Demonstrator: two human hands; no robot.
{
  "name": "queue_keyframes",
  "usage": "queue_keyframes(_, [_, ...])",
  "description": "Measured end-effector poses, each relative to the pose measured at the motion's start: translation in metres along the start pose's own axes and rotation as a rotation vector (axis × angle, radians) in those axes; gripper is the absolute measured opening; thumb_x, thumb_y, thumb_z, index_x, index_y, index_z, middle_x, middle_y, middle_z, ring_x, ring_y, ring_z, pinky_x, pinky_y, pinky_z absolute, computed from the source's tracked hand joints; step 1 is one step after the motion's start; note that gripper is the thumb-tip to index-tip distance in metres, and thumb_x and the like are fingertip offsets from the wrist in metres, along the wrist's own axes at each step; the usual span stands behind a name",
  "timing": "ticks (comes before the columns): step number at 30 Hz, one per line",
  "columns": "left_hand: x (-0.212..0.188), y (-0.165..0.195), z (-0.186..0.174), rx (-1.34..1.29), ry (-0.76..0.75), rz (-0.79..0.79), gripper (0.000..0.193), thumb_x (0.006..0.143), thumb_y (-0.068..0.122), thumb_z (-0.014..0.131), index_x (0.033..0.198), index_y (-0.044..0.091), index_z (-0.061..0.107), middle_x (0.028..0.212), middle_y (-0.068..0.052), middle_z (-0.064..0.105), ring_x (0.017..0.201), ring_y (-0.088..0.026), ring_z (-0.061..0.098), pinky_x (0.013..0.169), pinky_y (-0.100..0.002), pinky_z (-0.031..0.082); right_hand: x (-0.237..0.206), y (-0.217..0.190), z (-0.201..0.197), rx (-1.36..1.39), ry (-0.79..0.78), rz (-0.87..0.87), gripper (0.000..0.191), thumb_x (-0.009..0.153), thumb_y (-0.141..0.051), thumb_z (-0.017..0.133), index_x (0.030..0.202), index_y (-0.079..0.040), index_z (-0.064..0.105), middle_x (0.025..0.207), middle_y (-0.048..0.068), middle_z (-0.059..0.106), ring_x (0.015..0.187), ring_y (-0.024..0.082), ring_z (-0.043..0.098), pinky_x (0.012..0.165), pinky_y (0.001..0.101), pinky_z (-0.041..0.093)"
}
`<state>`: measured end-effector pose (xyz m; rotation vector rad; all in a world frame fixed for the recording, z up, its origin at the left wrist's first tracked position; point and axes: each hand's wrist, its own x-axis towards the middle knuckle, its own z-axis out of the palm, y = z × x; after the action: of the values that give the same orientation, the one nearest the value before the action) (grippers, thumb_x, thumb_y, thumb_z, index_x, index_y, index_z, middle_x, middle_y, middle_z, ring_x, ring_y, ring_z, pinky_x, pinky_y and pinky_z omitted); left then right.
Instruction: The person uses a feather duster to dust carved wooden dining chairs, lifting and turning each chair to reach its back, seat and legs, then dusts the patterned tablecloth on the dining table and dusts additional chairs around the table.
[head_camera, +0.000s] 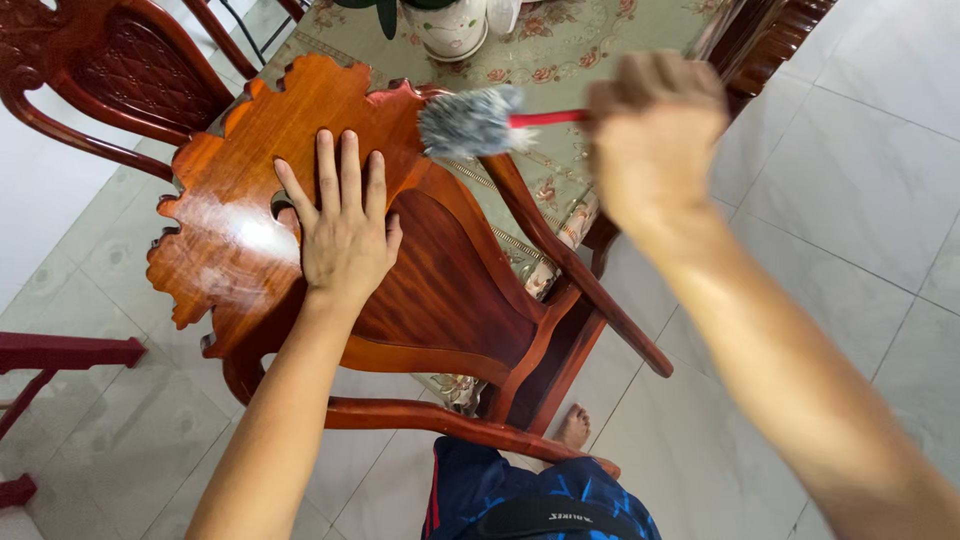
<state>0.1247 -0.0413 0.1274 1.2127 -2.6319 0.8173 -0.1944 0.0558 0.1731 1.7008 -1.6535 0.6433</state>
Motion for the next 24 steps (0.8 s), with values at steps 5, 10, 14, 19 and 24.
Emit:
queue_keyframes(5, [-0.001,0.002,-0.004,-0.001,0.011,-0.001,0.076,0.090,0.038,0.071,0.156,0.005,0.052,0.170,-0.022,0.031,0.160,-0.042,0.015,0.119,-0.075,0.004,0.029,-0.029,0.023,-0.127,-0.259,0.043,0.018,0.072,-0.019,0.082,0.088,-0.017,0.076,0.085,0.002,0.064,0.085,0.020,0.064,0.072,0.0383,0.052])
queue_keyframes(10, [0.000,0.002,-0.007,0.009,0.022,0.002,0.075,0.091,0.038,0.071,0.156,0.005,0.052,0.170,-0.023,0.031,0.160,-0.042,0.016,0.119,-0.075,0.005,0.013,0.007,-0.017,-0.079,-0.438,0.181,0.021,0.091,-0.036,0.080,0.091,-0.015,0.074,0.086,0.002,0.065,0.080,0.022,0.063,0.062,0.0439,0.050])
queue_keyframes(14, [0.001,0.002,-0.007,0.012,0.012,-0.007,0.075,0.090,0.039,0.071,0.155,0.006,0.052,0.169,-0.022,0.031,0.159,-0.042,0.016,0.119,-0.075,0.005,0.021,-0.030,-0.003,-0.268,-0.541,0.135,0.012,0.081,-0.021,0.076,0.093,-0.023,0.073,0.075,-0.002,0.063,0.068,0.017,0.062,0.049,0.0358,0.050])
queue_keyframes(19, [-0.003,0.001,-0.009,0.029,0.025,0.007,0.073,0.092,0.039,0.071,0.156,0.007,0.052,0.170,-0.022,0.031,0.160,-0.041,0.016,0.121,-0.074,0.005,0.022,-0.033,0.014,-0.088,-0.921,0.168,0.033,0.098,-0.048,0.060,0.097,-0.018,0.075,0.067,0.004,0.063,0.062,0.019,0.064,0.052,0.0385,0.053])
queue_keyframes(24, [0.005,0.003,-0.012,-0.073,0.022,-0.034,0.073,0.087,0.036,0.075,0.151,0.007,0.055,0.166,-0.024,0.033,0.158,-0.043,0.016,0.118,-0.077,0.003,-0.009,0.016,-0.005,-0.015,-0.706,0.187,0.044,0.104,-0.053,0.054,0.092,-0.018,0.077,0.063,0.003,0.068,0.061,0.021,0.067,0.056,0.0408,0.051])
